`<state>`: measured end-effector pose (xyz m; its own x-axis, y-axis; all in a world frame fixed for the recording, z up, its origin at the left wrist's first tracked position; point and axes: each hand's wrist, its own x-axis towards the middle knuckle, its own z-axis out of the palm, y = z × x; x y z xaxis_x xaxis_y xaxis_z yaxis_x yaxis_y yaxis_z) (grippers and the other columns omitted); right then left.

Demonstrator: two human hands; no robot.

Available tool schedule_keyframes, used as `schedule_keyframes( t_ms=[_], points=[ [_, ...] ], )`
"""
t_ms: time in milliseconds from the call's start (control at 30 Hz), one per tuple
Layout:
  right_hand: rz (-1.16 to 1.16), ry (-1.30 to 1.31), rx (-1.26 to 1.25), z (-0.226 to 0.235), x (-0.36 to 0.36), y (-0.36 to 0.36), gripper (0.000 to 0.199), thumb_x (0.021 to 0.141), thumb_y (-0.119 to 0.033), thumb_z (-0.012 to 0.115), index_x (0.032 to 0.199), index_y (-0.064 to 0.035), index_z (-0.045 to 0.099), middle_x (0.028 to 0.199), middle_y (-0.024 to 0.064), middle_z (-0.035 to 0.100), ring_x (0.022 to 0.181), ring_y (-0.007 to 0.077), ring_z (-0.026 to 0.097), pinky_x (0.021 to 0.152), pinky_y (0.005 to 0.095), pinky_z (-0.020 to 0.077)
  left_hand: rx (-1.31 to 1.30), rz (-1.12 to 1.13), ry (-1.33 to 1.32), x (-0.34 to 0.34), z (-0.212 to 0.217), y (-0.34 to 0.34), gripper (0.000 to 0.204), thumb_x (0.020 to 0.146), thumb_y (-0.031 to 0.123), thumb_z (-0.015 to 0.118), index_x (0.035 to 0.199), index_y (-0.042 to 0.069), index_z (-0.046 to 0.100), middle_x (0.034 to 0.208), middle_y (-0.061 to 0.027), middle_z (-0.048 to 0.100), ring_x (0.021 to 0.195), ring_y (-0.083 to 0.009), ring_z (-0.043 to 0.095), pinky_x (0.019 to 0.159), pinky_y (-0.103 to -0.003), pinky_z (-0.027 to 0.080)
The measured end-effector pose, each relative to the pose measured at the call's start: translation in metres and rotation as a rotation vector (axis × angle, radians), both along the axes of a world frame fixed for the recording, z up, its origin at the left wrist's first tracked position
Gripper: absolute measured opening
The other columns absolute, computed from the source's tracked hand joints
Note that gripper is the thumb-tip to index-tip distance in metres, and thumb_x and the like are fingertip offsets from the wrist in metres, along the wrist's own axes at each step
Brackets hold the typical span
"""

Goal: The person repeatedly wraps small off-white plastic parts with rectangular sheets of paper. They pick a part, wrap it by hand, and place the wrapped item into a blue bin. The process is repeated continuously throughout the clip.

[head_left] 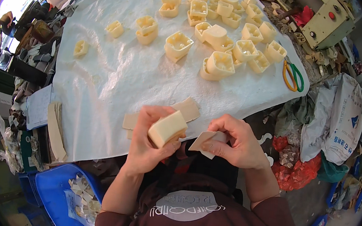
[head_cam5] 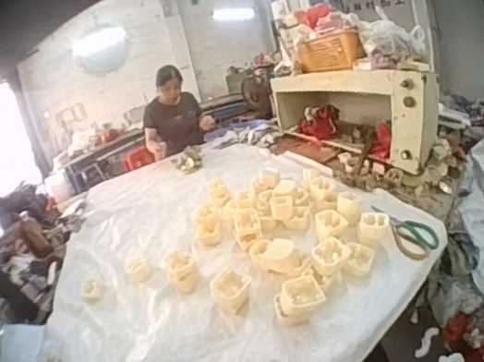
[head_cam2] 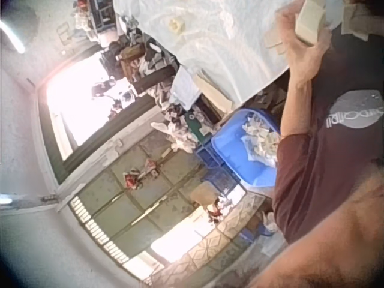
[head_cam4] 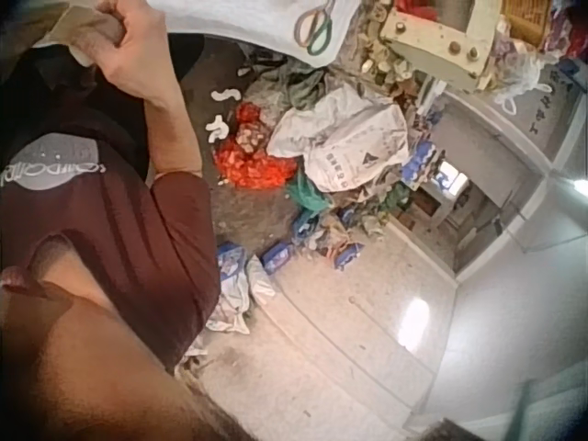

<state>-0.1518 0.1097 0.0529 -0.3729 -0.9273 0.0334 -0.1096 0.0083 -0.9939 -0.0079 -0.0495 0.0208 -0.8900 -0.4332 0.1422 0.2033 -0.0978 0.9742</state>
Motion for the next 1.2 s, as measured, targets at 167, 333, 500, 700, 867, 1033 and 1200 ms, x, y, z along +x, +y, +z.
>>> schedule_keyframes(
  t_ms=[167, 333, 500, 700, 867, 1033, 1200],
  points=[
    [0.095, 0.149, 0.053, 0.004, 0.012, -0.011, 0.019, 0.079, -0.011, 0.067, 0.086, -0.0008, 0.053, 0.063, 0.0084, 0.060, 0.057, 0.0125, 0.059, 0.049, 0.0260, 0.0430, -0.283, 0.109, -0.050, 0.024, -0.007, 0.006, 0.042, 0.067, -0.013, 0.064, 0.104, 0.005, 0.054, 0.115, -0.0112, 0.046, 0.100, -0.0198, 0.052, 0.079, -0.029, 0.045],
    [0.101, 0.173, 0.030, -0.004, 0.024, -0.019, 0.018, 0.080, -0.013, 0.067, 0.082, -0.0021, 0.053, 0.058, 0.0071, 0.057, 0.049, 0.0146, 0.055, 0.048, 0.0269, 0.0405, -0.249, 0.135, -0.206, 0.036, -0.006, 0.017, 0.046, 0.066, -0.019, 0.059, 0.104, 0.005, 0.052, 0.113, -0.0096, 0.046, 0.100, -0.0195, 0.050, 0.079, -0.027, 0.045],
    [0.098, 0.238, 0.036, -0.007, 0.031, -0.022, 0.017, 0.081, -0.013, 0.064, 0.081, -0.0028, 0.051, 0.054, 0.0066, 0.056, 0.047, 0.0188, 0.055, 0.048, 0.0302, 0.0420, -0.226, 0.113, -0.173, 0.040, -0.007, 0.020, 0.048, 0.062, -0.020, 0.056, 0.103, 0.006, 0.052, 0.113, -0.0103, 0.044, 0.103, -0.0215, 0.048, 0.084, -0.030, 0.042],
    [0.068, 0.258, 0.013, -0.007, 0.030, -0.021, 0.017, 0.081, -0.014, 0.064, 0.081, -0.0033, 0.052, 0.053, 0.0057, 0.056, 0.048, 0.0198, 0.056, 0.049, 0.0308, 0.0422, -0.135, 0.140, -0.169, 0.035, -0.006, 0.026, 0.044, 0.058, -0.015, 0.047, 0.097, 0.005, 0.051, 0.113, -0.0086, 0.045, 0.101, -0.0169, 0.047, 0.085, -0.028, 0.040],
    [0.065, 0.203, 0.038, -0.004, 0.029, -0.021, 0.016, 0.082, -0.014, 0.064, 0.080, -0.0029, 0.052, 0.054, 0.0062, 0.057, 0.048, 0.0196, 0.056, 0.049, 0.0305, 0.0423, -0.122, 0.128, -0.147, 0.033, -0.004, 0.028, 0.045, 0.059, -0.014, 0.046, 0.099, 0.005, 0.051, 0.113, -0.0087, 0.044, 0.102, -0.0169, 0.046, 0.085, -0.029, 0.040],
    [0.047, 0.263, 0.022, -0.007, 0.027, -0.020, 0.019, 0.080, -0.015, 0.066, 0.079, -0.0022, 0.052, 0.057, 0.0073, 0.059, 0.051, 0.0207, 0.057, 0.050, 0.0318, 0.0433, -0.149, 0.105, -0.127, 0.032, -0.002, 0.030, 0.045, 0.062, -0.016, 0.051, 0.101, 0.005, 0.052, 0.114, -0.0122, 0.040, 0.106, -0.0211, 0.045, 0.088, -0.031, 0.040],
    [-0.044, 0.338, -0.067, -0.017, 0.027, -0.021, 0.025, 0.074, -0.019, 0.071, 0.080, -0.0035, 0.052, 0.062, 0.0067, 0.057, 0.052, 0.0246, 0.054, 0.054, 0.0334, 0.0441, -0.314, 0.274, -0.103, 0.031, -0.003, 0.034, 0.030, 0.067, -0.005, 0.065, 0.094, 0.006, 0.058, 0.122, -0.0150, 0.038, 0.109, -0.0223, 0.045, 0.088, -0.032, 0.041]
  ],
)
